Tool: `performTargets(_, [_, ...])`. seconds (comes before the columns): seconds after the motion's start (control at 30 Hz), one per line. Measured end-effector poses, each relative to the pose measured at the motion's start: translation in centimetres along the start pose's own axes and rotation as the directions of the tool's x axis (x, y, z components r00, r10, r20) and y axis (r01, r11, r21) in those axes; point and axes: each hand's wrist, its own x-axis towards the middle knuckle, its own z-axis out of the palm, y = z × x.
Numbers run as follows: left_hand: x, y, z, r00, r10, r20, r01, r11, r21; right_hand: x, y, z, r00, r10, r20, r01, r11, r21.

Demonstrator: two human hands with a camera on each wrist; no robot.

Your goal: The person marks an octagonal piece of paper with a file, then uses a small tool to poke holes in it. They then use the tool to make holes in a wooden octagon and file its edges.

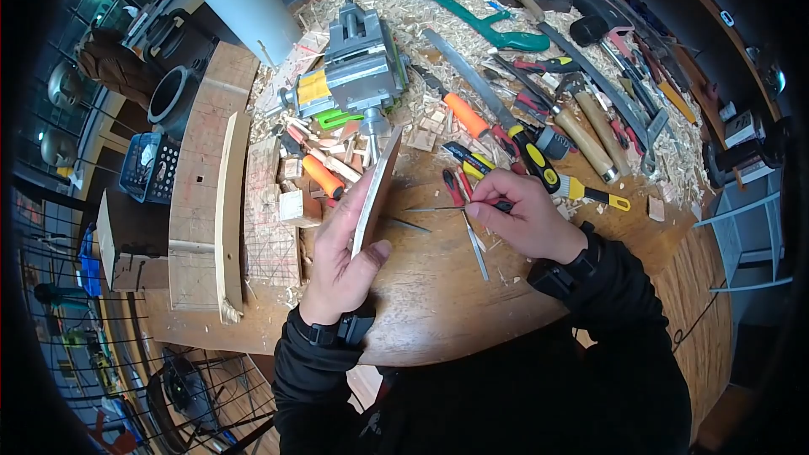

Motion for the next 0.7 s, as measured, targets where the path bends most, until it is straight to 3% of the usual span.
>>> performTargets(0.7, [0.15, 0.67, 0.03, 0.999, -0.026, 0.028, 0.026, 1.0, 0.006, 0.02, 0.08, 0.09, 0.999, -0.034, -0.016, 0.034, 0.999, 0.011])
